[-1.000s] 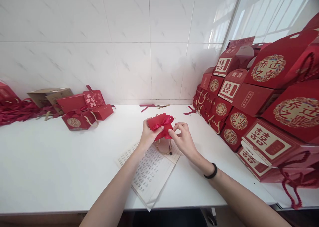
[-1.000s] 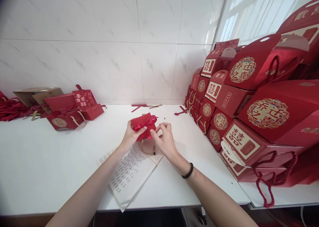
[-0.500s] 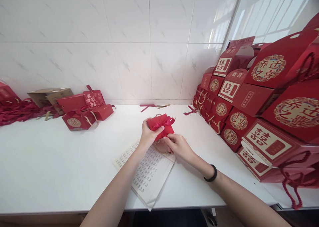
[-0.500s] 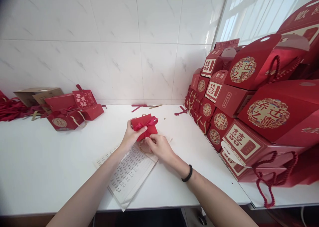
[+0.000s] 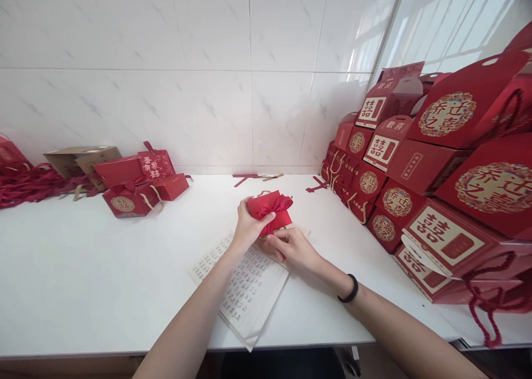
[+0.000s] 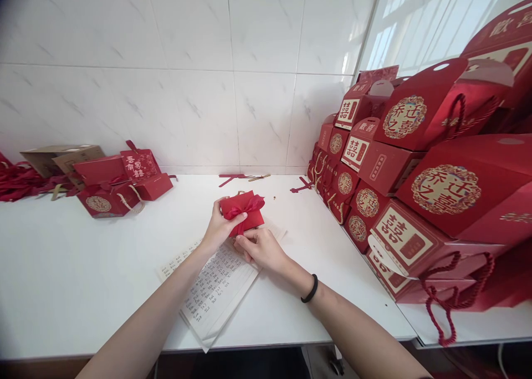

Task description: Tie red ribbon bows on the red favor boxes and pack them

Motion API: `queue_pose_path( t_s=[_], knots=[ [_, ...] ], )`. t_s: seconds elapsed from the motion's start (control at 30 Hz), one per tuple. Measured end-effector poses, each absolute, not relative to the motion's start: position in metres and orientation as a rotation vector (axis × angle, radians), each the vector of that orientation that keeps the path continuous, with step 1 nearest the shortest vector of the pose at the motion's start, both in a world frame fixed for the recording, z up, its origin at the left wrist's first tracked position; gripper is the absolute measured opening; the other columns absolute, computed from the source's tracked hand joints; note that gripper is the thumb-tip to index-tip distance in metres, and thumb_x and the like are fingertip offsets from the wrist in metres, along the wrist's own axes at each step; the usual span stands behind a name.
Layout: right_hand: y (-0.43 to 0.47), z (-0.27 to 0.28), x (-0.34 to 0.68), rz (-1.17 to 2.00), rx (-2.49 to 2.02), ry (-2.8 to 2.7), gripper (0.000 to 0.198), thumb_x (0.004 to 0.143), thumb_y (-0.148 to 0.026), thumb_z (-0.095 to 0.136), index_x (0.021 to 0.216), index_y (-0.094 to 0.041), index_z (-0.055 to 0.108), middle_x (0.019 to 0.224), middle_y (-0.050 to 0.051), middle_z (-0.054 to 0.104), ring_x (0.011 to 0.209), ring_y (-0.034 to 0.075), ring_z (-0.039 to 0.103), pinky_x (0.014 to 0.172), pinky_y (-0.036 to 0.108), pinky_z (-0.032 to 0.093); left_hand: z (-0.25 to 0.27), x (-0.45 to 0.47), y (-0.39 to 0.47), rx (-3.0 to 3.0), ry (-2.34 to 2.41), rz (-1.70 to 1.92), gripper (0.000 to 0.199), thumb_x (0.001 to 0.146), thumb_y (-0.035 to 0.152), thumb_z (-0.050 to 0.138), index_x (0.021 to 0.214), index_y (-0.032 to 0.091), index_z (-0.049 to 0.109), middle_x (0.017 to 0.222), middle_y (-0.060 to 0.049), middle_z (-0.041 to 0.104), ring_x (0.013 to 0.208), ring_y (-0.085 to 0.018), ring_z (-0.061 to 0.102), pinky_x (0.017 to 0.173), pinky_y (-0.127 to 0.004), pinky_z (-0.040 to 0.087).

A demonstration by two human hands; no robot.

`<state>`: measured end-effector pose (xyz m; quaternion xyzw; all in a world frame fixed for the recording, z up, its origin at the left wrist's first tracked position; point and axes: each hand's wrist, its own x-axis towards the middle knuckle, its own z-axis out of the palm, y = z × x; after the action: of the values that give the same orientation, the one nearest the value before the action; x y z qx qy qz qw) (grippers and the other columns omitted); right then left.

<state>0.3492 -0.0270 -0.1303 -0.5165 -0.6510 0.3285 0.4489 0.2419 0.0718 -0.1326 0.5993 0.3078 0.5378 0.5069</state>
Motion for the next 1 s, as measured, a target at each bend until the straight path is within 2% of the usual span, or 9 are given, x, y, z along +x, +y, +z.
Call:
queue_pose_path(
  t_s=[0.23, 0.47, 0.87, 1.0],
  knots=[
    [-0.0297, -0.1265, 0.3489, 0.880, -1.195, -1.628, 0.051, 0.091, -0.040, 0.044, 0.045, -0.019, 0.043, 0.041, -0.003, 0.045, 0.041, 0.009, 0.039, 0.061, 0.025, 0.044, -0.1331, 0.2410, 0.0715, 1.464, 0.761, 1.261, 0.064, 0.058, 0.026, 0.077, 0.110, 0.021, 0.041, 0.118, -0.009, 0.048, 0.114, -0.024, 0.049, 0.096, -0.041, 0.043],
    [-0.0314, -0.1266, 0.3451, 0.956, -1.199, -1.592, 0.042, 0.089, -0.034, 0.045, 0.050, -0.018, 0.049, 0.041, -0.003, 0.047, 0.039, 0.010, 0.042, 0.051, 0.024, 0.040, -0.1274, 0.2394, 0.0651, 1.503, 0.824, 1.209, 0.066, 0.059, 0.024, 0.075, 0.113, 0.021, 0.037, 0.121, -0.010, 0.045, 0.117, -0.024, 0.048, 0.099, -0.041, 0.041],
    [-0.0306, -0.1273, 0.3466, 1.009, -1.174, -1.615, 0.038, 0.087, -0.030, 0.046, 0.051, -0.017, 0.050, 0.042, -0.003, 0.049, 0.038, 0.009, 0.045, 0.050, 0.023, 0.042, -0.1279, 0.2388, 0.0655, 1.543, 0.844, 1.203, 0.066, 0.059, 0.023, 0.075, 0.114, 0.022, 0.038, 0.120, -0.009, 0.047, 0.114, -0.023, 0.050, 0.095, -0.040, 0.044],
    [-0.0306, -0.1277, 0.3467, 1.037, -1.189, -1.624, 0.032, 0.086, -0.028, 0.044, 0.060, -0.016, 0.057, 0.043, -0.003, 0.051, 0.037, 0.010, 0.046, 0.045, 0.021, 0.040, -0.1313, 0.2390, 0.0679, 1.557, 0.827, 1.215, 0.066, 0.059, 0.025, 0.075, 0.115, 0.022, 0.039, 0.120, -0.009, 0.047, 0.113, -0.023, 0.051, 0.093, -0.040, 0.045]
  ],
)
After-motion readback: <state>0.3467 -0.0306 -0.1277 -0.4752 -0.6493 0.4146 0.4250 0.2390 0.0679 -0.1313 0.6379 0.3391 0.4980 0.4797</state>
